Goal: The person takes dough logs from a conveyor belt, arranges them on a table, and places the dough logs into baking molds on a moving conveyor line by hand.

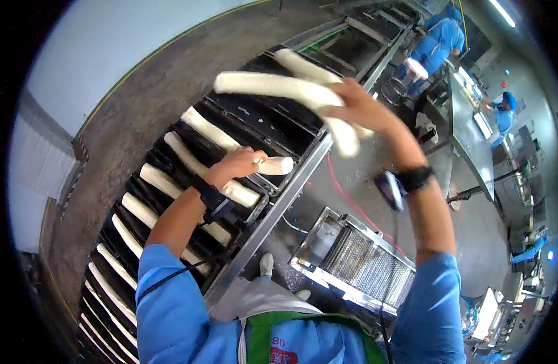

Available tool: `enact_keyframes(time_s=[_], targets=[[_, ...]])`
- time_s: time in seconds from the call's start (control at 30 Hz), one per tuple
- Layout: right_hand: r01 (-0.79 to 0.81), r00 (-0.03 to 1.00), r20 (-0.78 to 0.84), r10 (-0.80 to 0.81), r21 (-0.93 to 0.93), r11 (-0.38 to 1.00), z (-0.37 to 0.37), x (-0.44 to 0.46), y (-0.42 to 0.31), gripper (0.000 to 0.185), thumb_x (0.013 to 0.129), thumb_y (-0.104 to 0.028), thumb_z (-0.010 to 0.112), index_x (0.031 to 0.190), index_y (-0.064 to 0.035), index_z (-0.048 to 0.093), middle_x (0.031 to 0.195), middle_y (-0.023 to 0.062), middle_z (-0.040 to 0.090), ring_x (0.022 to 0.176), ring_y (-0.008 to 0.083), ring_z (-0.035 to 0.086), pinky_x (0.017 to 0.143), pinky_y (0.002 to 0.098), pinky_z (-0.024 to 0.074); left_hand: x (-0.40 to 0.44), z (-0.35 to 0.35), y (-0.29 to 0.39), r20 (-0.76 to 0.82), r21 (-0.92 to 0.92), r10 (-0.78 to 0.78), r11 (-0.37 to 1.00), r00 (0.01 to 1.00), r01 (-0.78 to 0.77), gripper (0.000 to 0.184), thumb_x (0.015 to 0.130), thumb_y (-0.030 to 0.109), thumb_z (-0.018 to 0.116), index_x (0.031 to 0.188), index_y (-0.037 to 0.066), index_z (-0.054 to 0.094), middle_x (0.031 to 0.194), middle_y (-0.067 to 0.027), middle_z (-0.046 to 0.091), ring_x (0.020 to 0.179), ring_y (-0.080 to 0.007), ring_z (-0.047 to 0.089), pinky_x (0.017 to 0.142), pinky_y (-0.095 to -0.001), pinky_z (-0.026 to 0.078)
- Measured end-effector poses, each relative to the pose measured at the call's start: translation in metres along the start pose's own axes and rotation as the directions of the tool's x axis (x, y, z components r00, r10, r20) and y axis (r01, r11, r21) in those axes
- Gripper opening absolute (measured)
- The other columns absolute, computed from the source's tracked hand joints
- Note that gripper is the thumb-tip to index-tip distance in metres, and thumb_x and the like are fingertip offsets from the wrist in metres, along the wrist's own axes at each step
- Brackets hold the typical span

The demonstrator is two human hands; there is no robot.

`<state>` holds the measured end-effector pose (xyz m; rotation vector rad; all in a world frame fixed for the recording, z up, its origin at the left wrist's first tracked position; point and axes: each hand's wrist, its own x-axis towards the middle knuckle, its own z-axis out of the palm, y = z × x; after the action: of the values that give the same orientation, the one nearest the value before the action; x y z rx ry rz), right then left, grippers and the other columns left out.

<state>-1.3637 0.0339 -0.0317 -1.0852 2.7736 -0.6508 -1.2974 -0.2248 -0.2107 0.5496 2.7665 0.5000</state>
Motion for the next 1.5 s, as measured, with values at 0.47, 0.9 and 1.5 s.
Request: enact_keyframes(time_s=[0.47, 0.9, 1.5], targets=[[-0.606, 0.750, 0.109, 0.653, -0.283, 0.743, 0.133, -0.356, 0.181, 0.050, 0.065, -0.020, 0.061, 0.112, -0.0139, 0.044, 0.116, 0.0106, 0.039, 0.101, 0.0322, 0.041, 0.081, 0.0411, 0.0392, 0.028, -0.023, -0.026, -0.054, 0.131, -0.350, 0.926, 0.935, 0.354, 0.033, 0.071, 0.030, 0.051, 0.097, 0.010, 0.053, 0.102, -0.0175, 0.048, 0.088, -0.0339, 0.050, 0.078, -0.0395, 0.040], [-0.838, 0.389, -0.122, 0.913, -0.459, 0.296, 0.223, -0.561, 0.090, 0.061, 0.057, -0.014, 0.067, 0.111, -0.0148, 0.040, 0.118, 0.0118, 0.035, 0.110, 0.0320, 0.032, 0.082, 0.0494, 0.0345, 0.013, -0.006, -0.030, -0.135, 0.058, -0.116, 0.990, 0.984, 0.125, 0.038, 0.069, 0.030, 0.057, 0.098, 0.009, 0.046, 0.100, -0.0154, 0.044, 0.091, -0.0338, 0.047, 0.077, -0.0395, 0.039], [-0.118, 0.503, -0.606, 0.617, 0.659, 0.743, -0.164, -0.355, 0.058, 0.027, 0.079, -0.021, 0.053, 0.101, -0.0059, 0.046, 0.088, 0.0032, 0.050, 0.079, 0.0106, 0.049, 0.065, 0.0236, 0.0426, 0.041, -0.032, 0.031, -0.072, -0.038, 0.040, 0.998, 0.997, -0.043, 0.023, 0.074, 0.027, 0.050, 0.087, 0.010, 0.058, 0.094, -0.0103, 0.057, 0.086, -0.0294, 0.052, 0.071, -0.0369, 0.042]])
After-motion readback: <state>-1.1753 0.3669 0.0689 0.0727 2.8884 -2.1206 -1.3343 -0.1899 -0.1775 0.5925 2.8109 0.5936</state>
